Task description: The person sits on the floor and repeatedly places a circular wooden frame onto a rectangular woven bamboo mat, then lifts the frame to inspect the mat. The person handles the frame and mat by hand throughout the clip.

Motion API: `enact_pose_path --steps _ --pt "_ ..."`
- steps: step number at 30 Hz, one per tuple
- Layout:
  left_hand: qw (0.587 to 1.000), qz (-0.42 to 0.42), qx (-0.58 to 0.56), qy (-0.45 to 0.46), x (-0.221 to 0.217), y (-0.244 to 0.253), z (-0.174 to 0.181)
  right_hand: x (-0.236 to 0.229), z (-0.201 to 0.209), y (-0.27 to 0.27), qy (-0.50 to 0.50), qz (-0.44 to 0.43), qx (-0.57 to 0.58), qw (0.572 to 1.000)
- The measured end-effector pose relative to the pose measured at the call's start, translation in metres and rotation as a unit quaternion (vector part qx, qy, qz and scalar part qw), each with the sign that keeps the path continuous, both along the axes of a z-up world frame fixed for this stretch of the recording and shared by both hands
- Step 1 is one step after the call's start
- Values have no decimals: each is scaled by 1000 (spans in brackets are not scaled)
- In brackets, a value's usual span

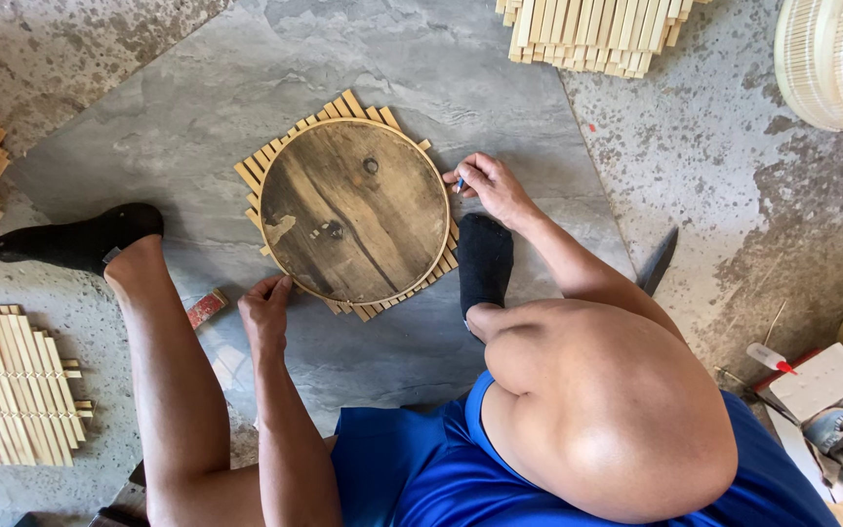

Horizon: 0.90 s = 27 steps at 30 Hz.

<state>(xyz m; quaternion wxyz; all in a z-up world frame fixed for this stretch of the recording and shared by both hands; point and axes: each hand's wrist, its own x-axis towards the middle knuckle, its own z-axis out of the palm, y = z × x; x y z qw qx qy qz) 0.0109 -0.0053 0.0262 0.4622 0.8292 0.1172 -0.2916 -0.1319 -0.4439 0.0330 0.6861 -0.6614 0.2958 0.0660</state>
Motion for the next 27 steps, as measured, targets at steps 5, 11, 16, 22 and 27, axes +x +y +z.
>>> enact_pose_path --steps 5,11,16,22,27 --pt "1000 13 -4 10 -2 -2 -1 -3 2 -2 4 3 0 1000" --pt "1000 3 10 1 -1 -4 4 1 -4 -2 6 -1 1 1000" --pt "998 -43 -14 -49 -2 -4 8 -5 -14 -3 -21 -5 -1 1000" --pt "951 -33 134 -275 -7 -20 26 -13 -30 -15 2 -84 87 993" --pt "882 -223 161 -383 -30 -96 39 -7 -10 -27 -30 -114 41 992"
